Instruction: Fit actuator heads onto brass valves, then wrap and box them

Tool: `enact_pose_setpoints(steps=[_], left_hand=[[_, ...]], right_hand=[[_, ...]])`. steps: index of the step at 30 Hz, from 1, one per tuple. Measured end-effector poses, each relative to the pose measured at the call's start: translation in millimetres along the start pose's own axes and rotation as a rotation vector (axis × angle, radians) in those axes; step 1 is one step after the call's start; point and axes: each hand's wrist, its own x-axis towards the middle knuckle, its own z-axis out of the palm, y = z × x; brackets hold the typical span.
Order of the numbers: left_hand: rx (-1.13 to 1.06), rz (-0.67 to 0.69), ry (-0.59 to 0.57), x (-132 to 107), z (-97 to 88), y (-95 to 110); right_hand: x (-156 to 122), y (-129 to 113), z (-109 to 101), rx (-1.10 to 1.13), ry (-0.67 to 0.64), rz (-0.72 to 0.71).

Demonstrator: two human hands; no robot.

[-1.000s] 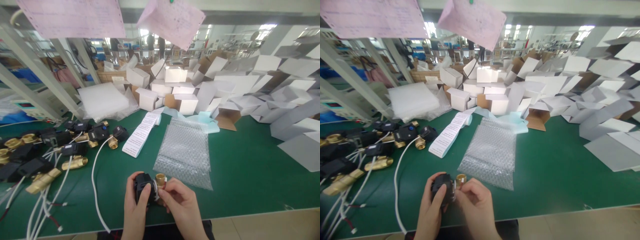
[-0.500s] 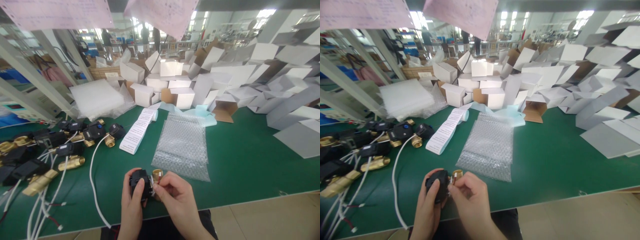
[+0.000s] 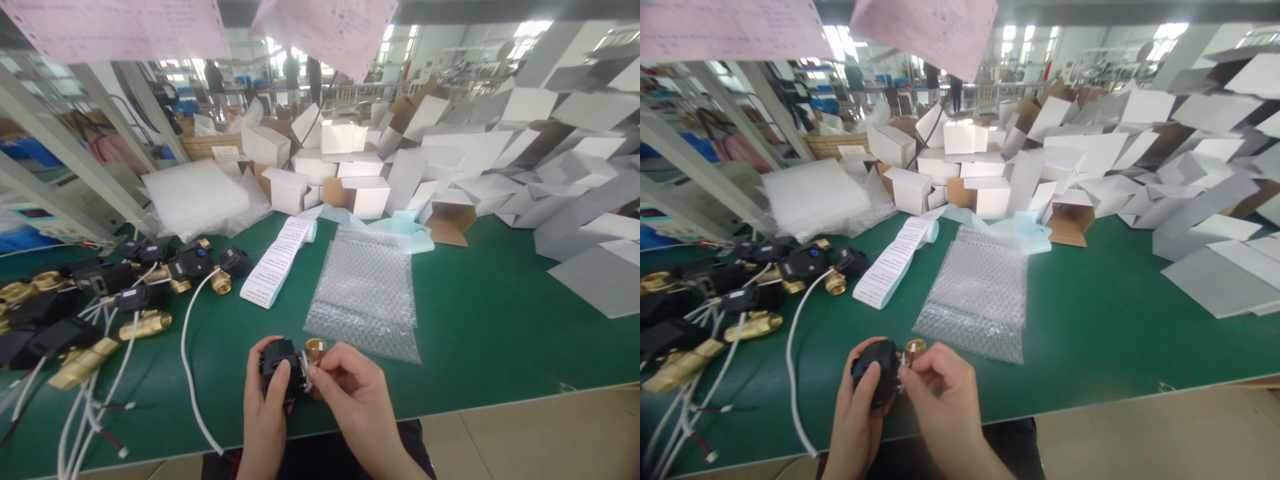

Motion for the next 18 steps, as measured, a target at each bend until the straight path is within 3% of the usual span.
enact_pose_setpoints(steps=[5,8,10,14,16,18], left_hand=[[-0.127,-0.083,0.001,-3.4,1.8,6.7],[-0.160,-0.135,-0.010,-8.1,4.1,13.4],[-0.140,-0.126,-0.030,-10.4,4.2,15.1],[0.006,-0.018,-0.132,-8.2,0.2,15.1],[0.152,0.084,-0.227,-3.6,-1.7,18.0],[0.294,0.195,-0.374,2.4,-1.5,23.4]], right_hand=[[-3.0,3.9,0.8,-0.181,0.062,-0.159],[-3.6,11.3,-4.4,-0.053,0.102,-0.030],[-2.2,14.4,-11.9,0.076,0.028,0.119],[0.9,8.9,-28.1,0.199,-0.287,0.286],[-0.3,4.2,-33.6,0.256,-0.282,0.296],[-3.6,1.3,-39.2,0.304,-0.176,0.307]])
